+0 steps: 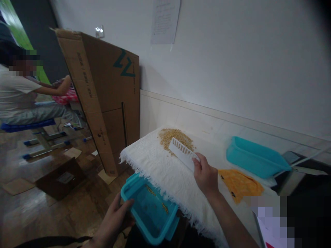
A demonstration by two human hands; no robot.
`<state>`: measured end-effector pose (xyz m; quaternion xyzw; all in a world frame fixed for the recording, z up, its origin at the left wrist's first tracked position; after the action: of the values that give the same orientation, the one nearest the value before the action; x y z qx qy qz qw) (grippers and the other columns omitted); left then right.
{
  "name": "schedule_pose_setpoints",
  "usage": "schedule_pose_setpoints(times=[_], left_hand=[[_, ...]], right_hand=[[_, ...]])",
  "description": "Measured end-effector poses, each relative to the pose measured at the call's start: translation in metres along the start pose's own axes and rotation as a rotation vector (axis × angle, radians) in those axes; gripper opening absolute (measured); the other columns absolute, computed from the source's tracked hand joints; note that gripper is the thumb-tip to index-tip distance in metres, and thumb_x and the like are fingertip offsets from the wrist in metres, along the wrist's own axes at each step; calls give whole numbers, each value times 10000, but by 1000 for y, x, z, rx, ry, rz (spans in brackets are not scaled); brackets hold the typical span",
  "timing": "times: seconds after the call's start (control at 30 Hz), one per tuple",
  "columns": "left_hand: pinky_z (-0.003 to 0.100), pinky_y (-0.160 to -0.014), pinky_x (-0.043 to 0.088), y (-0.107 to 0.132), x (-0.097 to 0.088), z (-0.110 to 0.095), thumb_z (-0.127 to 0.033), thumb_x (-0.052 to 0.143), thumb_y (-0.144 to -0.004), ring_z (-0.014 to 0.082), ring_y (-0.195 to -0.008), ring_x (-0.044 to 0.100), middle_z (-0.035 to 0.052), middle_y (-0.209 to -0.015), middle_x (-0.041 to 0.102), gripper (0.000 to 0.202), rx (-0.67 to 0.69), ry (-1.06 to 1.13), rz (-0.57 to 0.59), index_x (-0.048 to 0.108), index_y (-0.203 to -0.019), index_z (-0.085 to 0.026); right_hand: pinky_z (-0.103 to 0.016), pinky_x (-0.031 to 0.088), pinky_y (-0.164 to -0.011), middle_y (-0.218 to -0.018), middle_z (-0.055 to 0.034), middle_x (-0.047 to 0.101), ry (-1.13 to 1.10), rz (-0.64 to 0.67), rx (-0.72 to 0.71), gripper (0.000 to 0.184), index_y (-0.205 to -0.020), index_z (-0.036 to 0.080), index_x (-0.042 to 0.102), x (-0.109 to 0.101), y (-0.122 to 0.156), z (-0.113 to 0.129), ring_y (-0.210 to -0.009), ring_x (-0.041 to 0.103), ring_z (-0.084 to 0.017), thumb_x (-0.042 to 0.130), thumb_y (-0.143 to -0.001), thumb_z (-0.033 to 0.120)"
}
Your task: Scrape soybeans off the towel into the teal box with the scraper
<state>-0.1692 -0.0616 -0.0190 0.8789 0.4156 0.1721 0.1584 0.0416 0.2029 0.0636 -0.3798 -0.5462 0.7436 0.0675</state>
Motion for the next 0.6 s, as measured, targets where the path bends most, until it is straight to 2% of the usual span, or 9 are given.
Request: schedule_pose_setpoints(times=[0.17,0.33,0.6], left_hand=[[239,-428,476,6,2,-6,-601,950,-635,177,-430,630,-93,-497,637,865,-14,1,14,591,-1342,-254],[235,-438,477,6,1,-7,-620,959,-614,178,-468,636,-69,-534,667,899,-23,-14,1,603,-1352,-249],[273,-466,521,2,-1,-5,-667,969,-556,193,-479,651,-74,-550,650,929,-32,-41,-5,650,-1330,-263]], right_hand=[[-247,429,-482,-691,-62,798,-32,-10,2,462,-1123,151,768,13,15,-5,-481,711,-182,396,-1161,422],[-244,449,-491,-731,-72,813,-38,-23,-12,422,-1145,149,768,15,16,-6,-504,726,-184,429,-1156,401],[-244,421,-474,-643,-46,767,-21,-20,-62,420,-1138,131,781,16,16,-5,-457,695,-174,431,-1158,362]])
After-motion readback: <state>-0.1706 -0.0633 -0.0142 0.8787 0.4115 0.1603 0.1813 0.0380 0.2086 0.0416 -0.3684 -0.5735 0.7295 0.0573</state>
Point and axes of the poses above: each hand's wrist, its own y-axis away from the middle knuckle, its own x-axis out of the palm, z = x × y, the point moved 1 cm from there along -y, towards the middle knuckle
